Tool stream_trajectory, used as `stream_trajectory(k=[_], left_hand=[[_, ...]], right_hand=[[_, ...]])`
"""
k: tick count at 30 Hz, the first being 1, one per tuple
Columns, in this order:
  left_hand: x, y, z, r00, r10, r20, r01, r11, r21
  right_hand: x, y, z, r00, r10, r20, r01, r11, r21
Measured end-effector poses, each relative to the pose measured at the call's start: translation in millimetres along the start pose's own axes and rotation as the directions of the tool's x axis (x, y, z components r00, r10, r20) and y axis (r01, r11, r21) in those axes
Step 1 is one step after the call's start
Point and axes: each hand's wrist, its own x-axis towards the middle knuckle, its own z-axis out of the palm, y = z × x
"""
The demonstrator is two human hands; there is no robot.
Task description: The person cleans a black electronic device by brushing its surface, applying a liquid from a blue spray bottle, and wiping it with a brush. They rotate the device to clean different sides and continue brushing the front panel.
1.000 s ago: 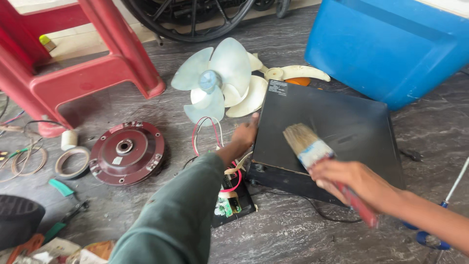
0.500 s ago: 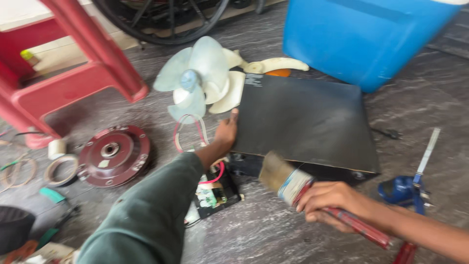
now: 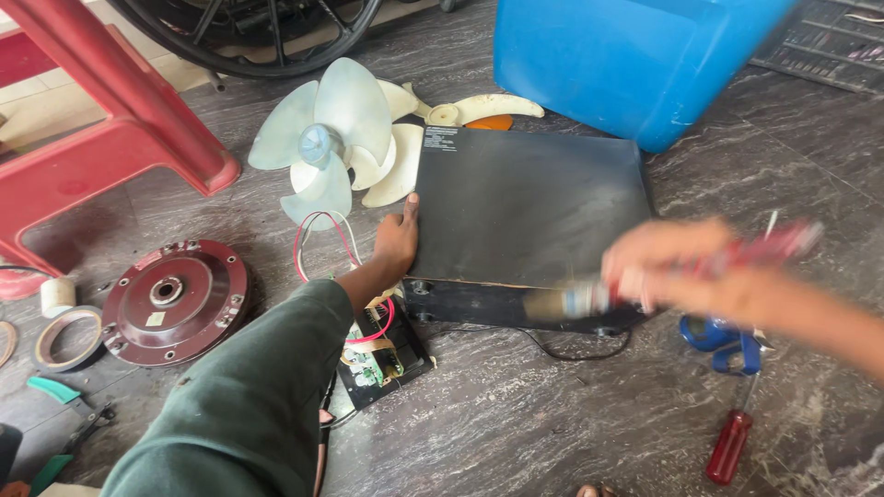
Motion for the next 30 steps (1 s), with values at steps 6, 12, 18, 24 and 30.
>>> stream_trajectory(k=[6,12,18,24,30], left_hand=[[13.2,-11.6,5.1,0.995,-0.072,-0.068,0.064,0.992,-0.104],[17.3,-11.9,-2.5,0.979,-0.129,0.156,0.177,0.92,-0.349],[12.4,-10.2,5.0,0.992,-0.038,0.117,0.058,0.984,-0.167],[11.9,-13.2,4.3,0.98,-0.063,0.191,0.108,0.965,-0.237],[11.7,-8.4,10.9,0.979,-0.129,0.16,0.156,0.973,-0.169]], right_hand=[[114.8,49.7,-48.4,0.692,0.088,-0.716,0.106,0.97,0.221],[169.7,54.9,63.5,0.789,0.219,-0.574,0.112,0.867,0.486],[107.7,-35.2,87.3,0.981,0.119,-0.154,-0.042,0.901,0.431],[117.6,-52.5,27.5,0.994,0.079,-0.07,-0.05,0.935,0.351],[238.7,4.0,38.3,0.855,0.15,-0.496,0.124,0.871,0.476]])
